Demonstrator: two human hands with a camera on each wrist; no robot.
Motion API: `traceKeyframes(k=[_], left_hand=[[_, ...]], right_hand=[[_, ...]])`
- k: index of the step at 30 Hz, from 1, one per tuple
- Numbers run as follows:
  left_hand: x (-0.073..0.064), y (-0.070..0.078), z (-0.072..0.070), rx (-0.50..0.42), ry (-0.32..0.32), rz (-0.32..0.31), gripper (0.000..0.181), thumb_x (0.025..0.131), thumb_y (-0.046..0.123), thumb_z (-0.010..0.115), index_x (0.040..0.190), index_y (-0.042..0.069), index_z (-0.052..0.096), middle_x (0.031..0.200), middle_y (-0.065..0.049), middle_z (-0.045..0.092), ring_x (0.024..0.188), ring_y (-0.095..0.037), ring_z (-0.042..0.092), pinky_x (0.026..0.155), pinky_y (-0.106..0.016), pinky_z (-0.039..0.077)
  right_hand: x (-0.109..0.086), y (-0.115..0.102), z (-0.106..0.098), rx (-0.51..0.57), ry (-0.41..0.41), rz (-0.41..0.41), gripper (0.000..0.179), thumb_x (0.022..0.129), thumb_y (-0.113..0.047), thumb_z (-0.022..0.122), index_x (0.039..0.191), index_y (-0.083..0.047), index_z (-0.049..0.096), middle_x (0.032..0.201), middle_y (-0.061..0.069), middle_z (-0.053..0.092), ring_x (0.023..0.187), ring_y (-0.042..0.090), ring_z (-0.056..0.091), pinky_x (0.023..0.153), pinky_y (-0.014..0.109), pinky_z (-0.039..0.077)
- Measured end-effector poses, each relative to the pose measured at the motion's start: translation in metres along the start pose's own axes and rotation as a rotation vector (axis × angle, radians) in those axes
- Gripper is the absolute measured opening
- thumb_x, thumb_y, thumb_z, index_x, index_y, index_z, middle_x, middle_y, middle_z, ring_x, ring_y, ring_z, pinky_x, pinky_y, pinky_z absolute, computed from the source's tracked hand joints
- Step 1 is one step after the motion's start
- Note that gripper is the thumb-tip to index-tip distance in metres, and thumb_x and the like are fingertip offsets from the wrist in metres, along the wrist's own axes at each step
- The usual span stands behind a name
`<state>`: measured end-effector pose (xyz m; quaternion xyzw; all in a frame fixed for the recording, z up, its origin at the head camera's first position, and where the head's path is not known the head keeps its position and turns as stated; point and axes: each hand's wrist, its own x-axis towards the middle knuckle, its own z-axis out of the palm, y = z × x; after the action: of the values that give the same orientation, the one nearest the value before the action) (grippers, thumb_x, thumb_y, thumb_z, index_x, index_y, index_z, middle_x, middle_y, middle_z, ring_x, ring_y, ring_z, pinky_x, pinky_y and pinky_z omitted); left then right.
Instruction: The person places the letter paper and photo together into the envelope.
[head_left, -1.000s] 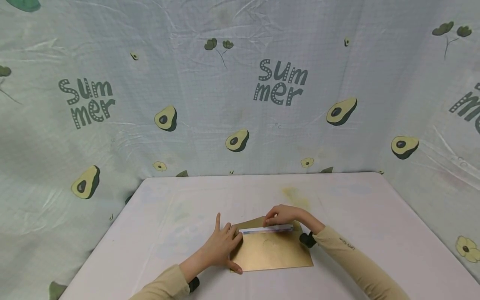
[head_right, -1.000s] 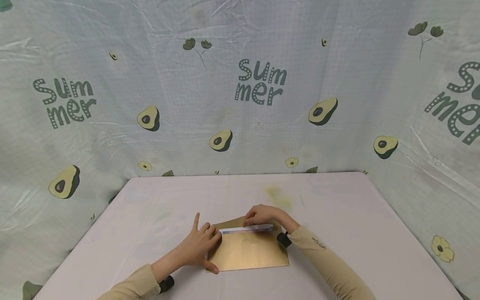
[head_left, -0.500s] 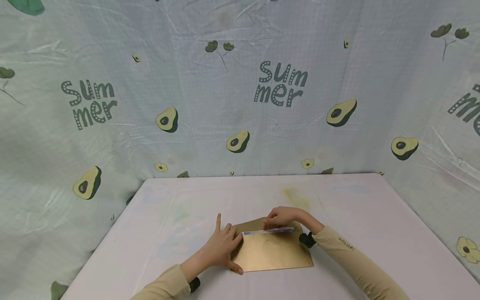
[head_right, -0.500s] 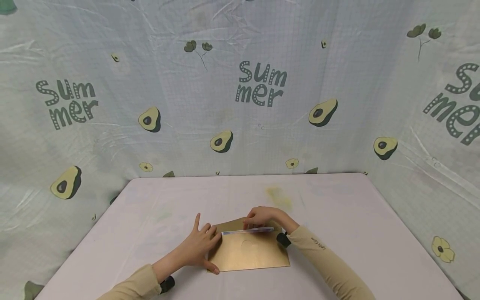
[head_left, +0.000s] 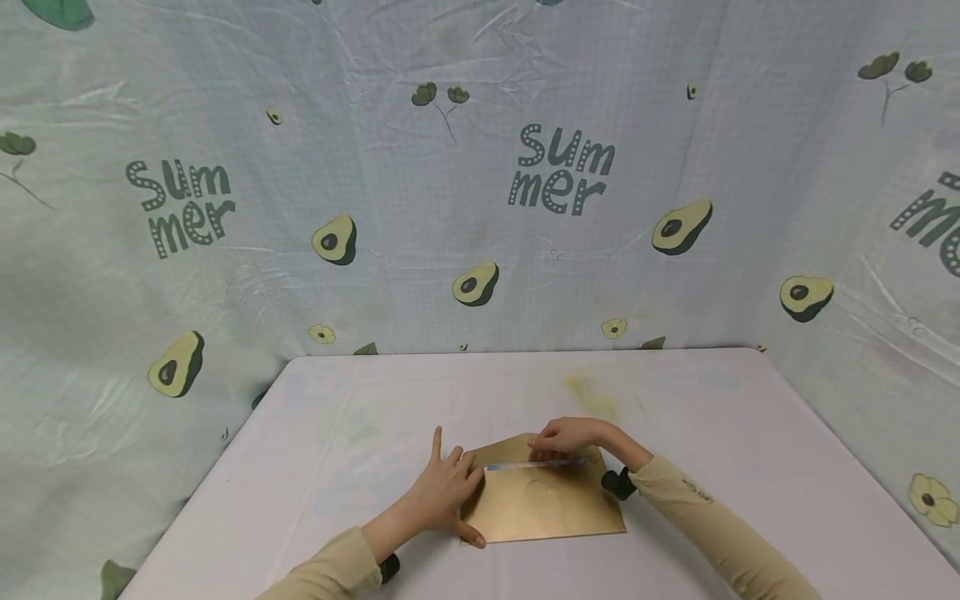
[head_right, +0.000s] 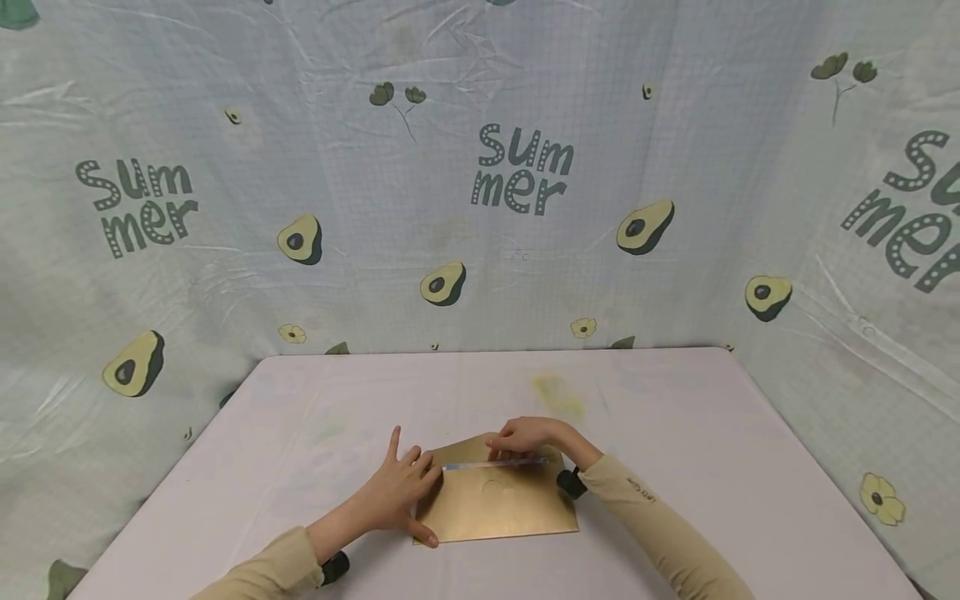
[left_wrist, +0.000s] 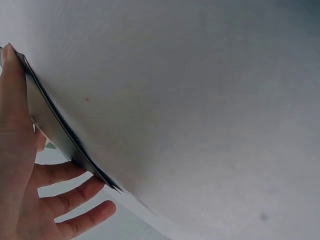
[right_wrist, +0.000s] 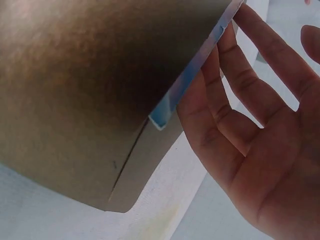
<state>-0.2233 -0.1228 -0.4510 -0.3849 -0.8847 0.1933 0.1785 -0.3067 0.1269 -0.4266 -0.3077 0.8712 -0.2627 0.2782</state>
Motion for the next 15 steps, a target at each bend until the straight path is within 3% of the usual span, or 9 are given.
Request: traceKeyframes(k=[9,15], left_hand=[[-0.0009,-0.0008,0.0017,0.008,0.038,0.007,0.093,0.05,0.089,0.04,0.107,0.017,0.056,0.102,0.0,0.053,0.094,-0.018,0.048,0.092,-0.066,0.027],[-0.0001,-0.0013,0.0026,0.022,0.071,0.005,0.093,0.048,0.089,0.042,0.104,0.017,0.056,0.101,0.0,0.053,0.092,-0.018,0.048,0.091,-0.066,0.029]], right_hand=[[-0.0018,-0.0008,0.0015,0.012,-0.011,-0.025,0.038,0.096,-0.032,0.037,0.099,-0.01,0.068,0.086,0.001,0.064,0.066,0.01,0.051,0.06,0.024,0.042],[-0.0052,0.0003,0.0011,-0.04,0.01,-0.024,0.038,0.095,-0.034,0.037,0.105,-0.012,0.066,0.103,0.004,0.065,0.088,0.012,0.059,0.076,0.027,0.045]])
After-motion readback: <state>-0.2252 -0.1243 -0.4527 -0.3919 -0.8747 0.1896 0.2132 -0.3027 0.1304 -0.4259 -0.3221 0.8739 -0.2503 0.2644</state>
